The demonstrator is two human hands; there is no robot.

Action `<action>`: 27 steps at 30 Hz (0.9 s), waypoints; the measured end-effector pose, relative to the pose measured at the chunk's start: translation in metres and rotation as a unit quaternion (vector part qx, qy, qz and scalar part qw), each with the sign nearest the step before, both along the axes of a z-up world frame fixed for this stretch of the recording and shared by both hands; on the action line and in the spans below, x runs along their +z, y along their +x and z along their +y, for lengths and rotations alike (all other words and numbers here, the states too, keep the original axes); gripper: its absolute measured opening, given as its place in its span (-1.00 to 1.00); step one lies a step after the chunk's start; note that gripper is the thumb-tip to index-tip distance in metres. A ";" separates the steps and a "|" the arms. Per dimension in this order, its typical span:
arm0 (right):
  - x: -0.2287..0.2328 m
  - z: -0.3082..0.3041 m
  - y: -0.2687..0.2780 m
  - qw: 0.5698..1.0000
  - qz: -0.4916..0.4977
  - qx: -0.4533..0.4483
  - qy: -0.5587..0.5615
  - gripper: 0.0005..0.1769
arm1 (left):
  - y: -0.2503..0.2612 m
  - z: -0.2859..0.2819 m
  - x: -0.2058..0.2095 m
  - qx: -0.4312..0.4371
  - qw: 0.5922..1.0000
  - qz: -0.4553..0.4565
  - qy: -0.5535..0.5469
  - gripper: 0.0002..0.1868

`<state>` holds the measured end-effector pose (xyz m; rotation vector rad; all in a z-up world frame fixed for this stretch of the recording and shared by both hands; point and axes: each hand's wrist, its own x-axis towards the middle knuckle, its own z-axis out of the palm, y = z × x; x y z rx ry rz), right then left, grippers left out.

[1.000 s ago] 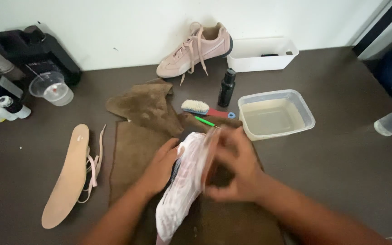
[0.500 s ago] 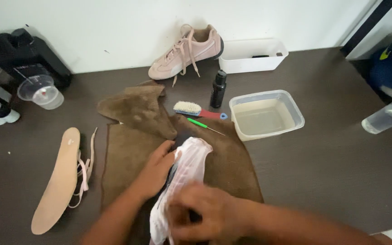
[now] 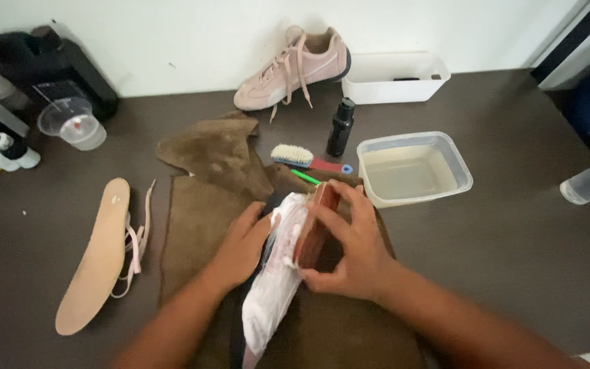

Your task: The person scrubs a pink sneaker with a brush and cleaning solution, then wipes it with a cloth. They repeat the scrubbing and wiping steps on the same shoe.

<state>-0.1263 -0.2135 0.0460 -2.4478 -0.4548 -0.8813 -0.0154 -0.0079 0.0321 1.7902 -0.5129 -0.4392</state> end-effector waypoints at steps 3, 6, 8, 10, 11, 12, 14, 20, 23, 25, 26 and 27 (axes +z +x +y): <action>0.048 0.050 -0.019 0.968 -0.037 0.246 -0.014 -0.39 | -0.009 0.001 0.010 -0.003 0.995 0.079 -0.059 -0.77; 0.036 0.035 -0.018 0.893 0.071 0.444 -0.012 -0.27 | -0.007 -0.005 0.004 0.024 0.996 0.061 0.056 -0.61; 0.031 0.020 -0.003 0.961 0.028 0.277 0.010 -0.27 | -0.002 -0.001 -0.002 0.028 0.997 0.031 0.058 -0.69; 0.020 0.019 -0.004 0.995 -0.008 0.100 0.026 -0.10 | -0.003 0.000 -0.004 0.032 0.998 0.004 0.054 -0.73; 0.013 0.025 -0.010 0.994 -0.010 0.105 -0.008 -0.03 | -0.004 -0.001 0.000 0.024 0.999 0.015 0.029 -0.75; 0.006 0.031 -0.017 0.993 -0.012 0.110 -0.043 0.05 | -0.005 -0.002 0.004 0.017 1.000 0.025 0.003 -0.77; 0.006 0.031 -0.022 0.970 0.002 0.237 -0.056 -0.16 | -0.009 -0.006 0.003 0.017 0.999 0.045 -0.005 -0.78; 0.009 0.022 -0.007 0.995 -0.031 0.092 0.005 0.05 | -0.010 -0.002 0.013 0.043 0.997 0.046 0.042 -0.71; 0.009 0.039 -0.024 0.985 0.004 0.170 -0.031 -0.06 | -0.007 -0.006 0.005 0.038 0.998 0.043 0.031 -0.71; 0.002 0.032 -0.021 0.957 0.028 0.282 -0.054 -0.17 | -0.008 -0.005 0.004 0.023 0.999 0.034 0.028 -0.73; -0.005 0.019 -0.010 0.976 -0.012 0.213 -0.046 0.01 | -0.010 -0.004 0.008 0.020 0.999 0.038 0.014 -0.75; -0.010 0.002 0.002 0.987 -0.051 0.145 -0.041 0.21 | -0.010 -0.005 0.013 0.018 0.999 0.042 -0.004 -0.78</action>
